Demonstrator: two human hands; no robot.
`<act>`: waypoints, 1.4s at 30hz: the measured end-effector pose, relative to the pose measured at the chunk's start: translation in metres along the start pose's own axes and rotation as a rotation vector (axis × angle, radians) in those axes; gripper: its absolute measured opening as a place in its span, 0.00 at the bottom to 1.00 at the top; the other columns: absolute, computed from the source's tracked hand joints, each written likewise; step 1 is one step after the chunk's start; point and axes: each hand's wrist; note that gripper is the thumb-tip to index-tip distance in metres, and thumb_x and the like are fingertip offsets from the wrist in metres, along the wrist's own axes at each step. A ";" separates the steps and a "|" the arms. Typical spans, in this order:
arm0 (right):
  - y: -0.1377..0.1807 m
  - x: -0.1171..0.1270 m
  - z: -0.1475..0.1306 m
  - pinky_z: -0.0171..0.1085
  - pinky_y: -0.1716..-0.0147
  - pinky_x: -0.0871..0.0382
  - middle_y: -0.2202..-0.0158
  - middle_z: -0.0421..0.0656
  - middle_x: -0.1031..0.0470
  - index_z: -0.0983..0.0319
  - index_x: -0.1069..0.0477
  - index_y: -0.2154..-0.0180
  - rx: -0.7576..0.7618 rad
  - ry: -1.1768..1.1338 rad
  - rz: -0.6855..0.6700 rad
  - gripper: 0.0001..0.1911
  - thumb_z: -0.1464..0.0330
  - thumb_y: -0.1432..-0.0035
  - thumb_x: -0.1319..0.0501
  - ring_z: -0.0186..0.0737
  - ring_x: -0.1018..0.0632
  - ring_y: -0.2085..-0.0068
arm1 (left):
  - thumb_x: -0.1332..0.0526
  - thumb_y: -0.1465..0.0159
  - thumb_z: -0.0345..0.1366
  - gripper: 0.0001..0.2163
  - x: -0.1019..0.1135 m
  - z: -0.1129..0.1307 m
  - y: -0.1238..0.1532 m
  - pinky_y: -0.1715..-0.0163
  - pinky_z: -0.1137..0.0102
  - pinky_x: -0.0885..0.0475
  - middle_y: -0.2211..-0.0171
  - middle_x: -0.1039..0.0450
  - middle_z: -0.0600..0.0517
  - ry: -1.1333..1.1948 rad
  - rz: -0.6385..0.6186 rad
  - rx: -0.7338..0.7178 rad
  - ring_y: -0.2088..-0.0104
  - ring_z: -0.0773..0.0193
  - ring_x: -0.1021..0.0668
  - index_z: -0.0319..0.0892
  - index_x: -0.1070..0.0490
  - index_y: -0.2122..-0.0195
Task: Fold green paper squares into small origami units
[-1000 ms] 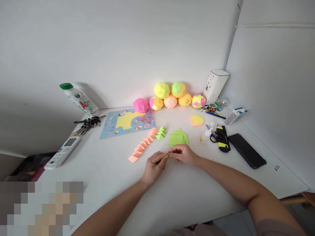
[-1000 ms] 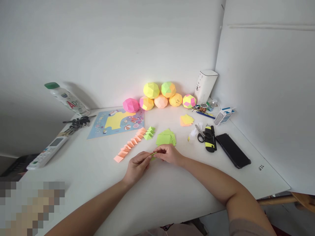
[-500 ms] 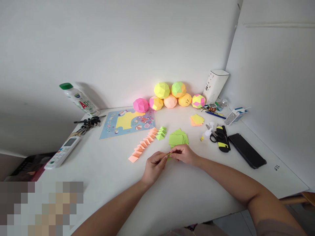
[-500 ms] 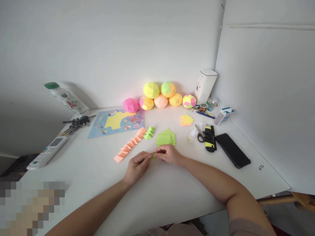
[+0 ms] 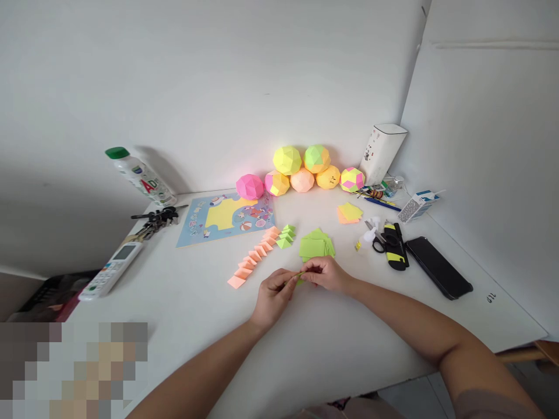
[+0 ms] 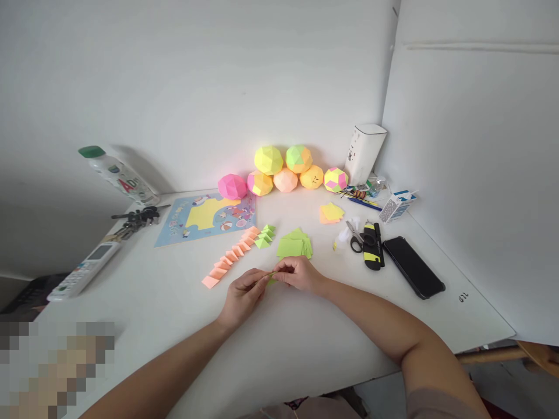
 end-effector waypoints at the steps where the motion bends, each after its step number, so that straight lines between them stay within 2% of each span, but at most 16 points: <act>1: 0.000 0.000 0.000 0.31 0.80 0.36 0.79 0.37 0.33 0.65 0.28 0.69 -0.003 0.004 0.001 0.12 0.61 0.49 0.35 0.29 0.33 0.80 | 0.42 0.39 0.40 0.10 0.000 0.000 0.000 0.75 0.72 0.35 0.77 0.34 0.53 -0.001 0.000 0.001 0.78 0.69 0.32 0.42 0.23 0.68; 9: 0.001 0.001 -0.002 0.31 0.81 0.38 0.81 0.37 0.34 0.65 0.28 0.70 0.002 0.079 -0.010 0.13 0.60 0.46 0.38 0.30 0.33 0.80 | 0.41 0.40 0.40 0.09 0.000 0.000 0.001 0.79 0.73 0.36 0.75 0.32 0.53 0.035 0.006 0.020 0.81 0.71 0.33 0.41 0.23 0.67; 17: 0.002 0.002 -0.006 0.31 0.80 0.39 0.80 0.37 0.34 0.65 0.29 0.71 0.028 0.105 -0.029 0.14 0.59 0.45 0.40 0.30 0.33 0.79 | 0.40 0.41 0.42 0.12 -0.002 -0.001 0.003 0.84 0.76 0.41 0.82 0.38 0.57 0.104 -0.024 0.128 0.83 0.72 0.37 0.39 0.25 0.65; 22: 0.003 0.001 -0.010 0.30 0.81 0.42 0.81 0.37 0.36 0.65 0.30 0.72 0.025 0.095 -0.042 0.13 0.60 0.45 0.40 0.29 0.36 0.80 | 0.40 0.42 0.43 0.13 -0.002 0.005 0.003 0.85 0.75 0.43 0.85 0.39 0.58 0.092 -0.014 0.160 0.84 0.72 0.38 0.39 0.24 0.67; 30: 0.003 0.001 -0.012 0.30 0.82 0.42 0.80 0.36 0.36 0.65 0.31 0.72 0.003 0.027 -0.042 0.13 0.60 0.46 0.39 0.28 0.37 0.80 | 0.41 0.42 0.44 0.13 0.000 0.010 0.003 0.83 0.73 0.40 0.87 0.38 0.57 0.060 0.023 0.174 0.84 0.69 0.36 0.39 0.25 0.72; 37: 0.001 0.004 -0.014 0.30 0.80 0.38 0.79 0.36 0.35 0.64 0.34 0.74 -0.063 -0.100 0.035 0.14 0.60 0.49 0.37 0.29 0.33 0.79 | 0.41 0.42 0.46 0.14 0.000 0.005 0.004 0.83 0.74 0.40 0.87 0.37 0.58 0.104 0.065 0.228 0.84 0.70 0.36 0.39 0.27 0.74; 42: 0.002 0.003 -0.014 0.30 0.82 0.39 0.81 0.36 0.36 0.63 0.35 0.72 0.026 -0.033 0.152 0.13 0.60 0.45 0.40 0.30 0.33 0.81 | 0.40 0.43 0.48 0.15 -0.001 0.000 0.002 0.83 0.74 0.40 0.87 0.37 0.58 0.217 0.147 0.277 0.84 0.70 0.35 0.39 0.32 0.76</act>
Point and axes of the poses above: each hand's wrist, its own y-axis away from the middle knuckle, its own x-axis out of the back of the hand, z = x × y
